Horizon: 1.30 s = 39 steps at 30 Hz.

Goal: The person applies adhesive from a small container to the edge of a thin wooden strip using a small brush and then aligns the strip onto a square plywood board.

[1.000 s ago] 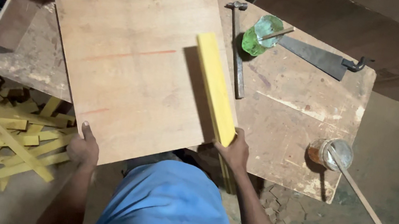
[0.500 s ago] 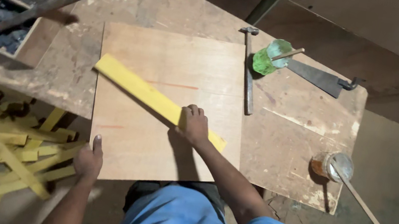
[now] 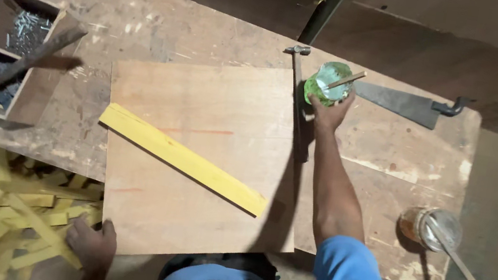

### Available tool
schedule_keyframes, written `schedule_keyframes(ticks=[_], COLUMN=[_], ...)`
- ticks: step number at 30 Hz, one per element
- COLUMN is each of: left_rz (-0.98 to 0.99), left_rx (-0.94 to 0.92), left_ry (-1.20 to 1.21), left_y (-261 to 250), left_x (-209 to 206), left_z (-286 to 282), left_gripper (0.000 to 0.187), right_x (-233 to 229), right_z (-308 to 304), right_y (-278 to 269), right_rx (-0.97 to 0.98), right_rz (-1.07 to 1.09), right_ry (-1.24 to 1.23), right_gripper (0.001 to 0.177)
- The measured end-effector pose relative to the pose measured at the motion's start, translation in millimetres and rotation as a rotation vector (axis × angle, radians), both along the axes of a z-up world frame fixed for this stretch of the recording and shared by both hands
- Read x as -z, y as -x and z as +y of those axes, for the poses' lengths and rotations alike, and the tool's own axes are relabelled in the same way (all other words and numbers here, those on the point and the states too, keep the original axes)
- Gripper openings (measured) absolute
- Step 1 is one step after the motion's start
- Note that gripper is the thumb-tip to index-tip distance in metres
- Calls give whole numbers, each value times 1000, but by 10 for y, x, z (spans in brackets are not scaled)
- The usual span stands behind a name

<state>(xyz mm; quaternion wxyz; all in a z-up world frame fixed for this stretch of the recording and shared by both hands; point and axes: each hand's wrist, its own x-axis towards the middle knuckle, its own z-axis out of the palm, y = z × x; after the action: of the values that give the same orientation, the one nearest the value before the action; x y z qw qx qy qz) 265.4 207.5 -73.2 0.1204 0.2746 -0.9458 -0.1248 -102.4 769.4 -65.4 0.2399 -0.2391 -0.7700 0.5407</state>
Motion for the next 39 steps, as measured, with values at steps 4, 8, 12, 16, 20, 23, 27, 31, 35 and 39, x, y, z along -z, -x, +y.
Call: schedule_keyframes(ticks=[4,8,12,16,20,23,27,31,35,39], left_rz=[116,186,230,368,474,589,756,841,751,900], left_rx=[197,445,672,636,431,251,-105,-431,-540,-411], left_ry=[-49,-72,-218,-581,-871,-959,-876,-784,-676,-760], left_y=[80,652,1244,1546,1524,1476,1649,2017,2387,2913], left_x=[-341,-981,-1586,-1550,-1136,-994,-1097,-1236,-940,-417], left_z=[380,993,1621,1987,1621,926,-410,-1957,-3231,-3998], left_gripper=[68,81,95,114,93,95,102,117,113,103], right_x=[36,-297,-854,-1260,-910,-295,154,-35,-400,-472], right_z=[-86,-474,-1139,-1791,-1877,-1508,-801,-716,-1049,-1807], right_y=[86,-347,-1033,-1706,-1667,-1174,-809,-810,-655,-526], right_rx=[28,-154,-457,-894,-1151,-860,-77,-215,-365,-187], right_rz=[-10,188,86,-44,-6,-32,-329,-718,-638,-381], right_ry=[14,89,57,249,219,-38,-958,-840,-229,171], right_gripper=[96,92,95,92,83,65,81,42,38,28])
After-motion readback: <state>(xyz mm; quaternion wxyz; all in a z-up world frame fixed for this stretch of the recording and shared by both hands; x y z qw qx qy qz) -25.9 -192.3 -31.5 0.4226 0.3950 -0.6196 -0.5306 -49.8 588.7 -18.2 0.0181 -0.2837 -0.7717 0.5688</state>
